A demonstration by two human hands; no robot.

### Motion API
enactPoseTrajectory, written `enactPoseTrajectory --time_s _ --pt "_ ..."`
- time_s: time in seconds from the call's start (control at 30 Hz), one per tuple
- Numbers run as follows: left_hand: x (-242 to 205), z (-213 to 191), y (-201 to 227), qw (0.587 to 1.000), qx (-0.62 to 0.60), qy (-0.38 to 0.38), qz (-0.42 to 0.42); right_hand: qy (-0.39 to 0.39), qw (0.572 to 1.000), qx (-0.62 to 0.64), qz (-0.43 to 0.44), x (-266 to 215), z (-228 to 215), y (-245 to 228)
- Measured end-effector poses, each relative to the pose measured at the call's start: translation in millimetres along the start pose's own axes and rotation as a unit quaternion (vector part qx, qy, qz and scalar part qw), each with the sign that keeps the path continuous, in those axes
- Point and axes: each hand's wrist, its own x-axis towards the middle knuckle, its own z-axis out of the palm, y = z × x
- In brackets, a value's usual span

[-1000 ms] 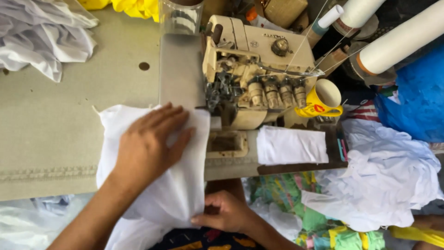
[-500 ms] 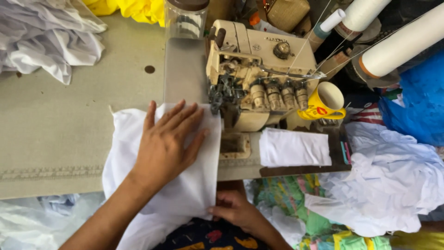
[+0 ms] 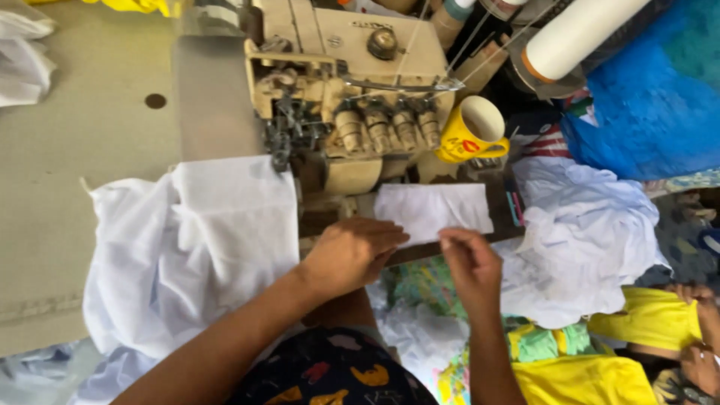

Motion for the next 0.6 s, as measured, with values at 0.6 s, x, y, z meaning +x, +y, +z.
enactPoseTrajectory --time_s 0.6 --pt "35 20 -29 0.990 0.011 -0.120 -0.079 0.020 0.947 -0.250 -0.202 37 -23 -5"
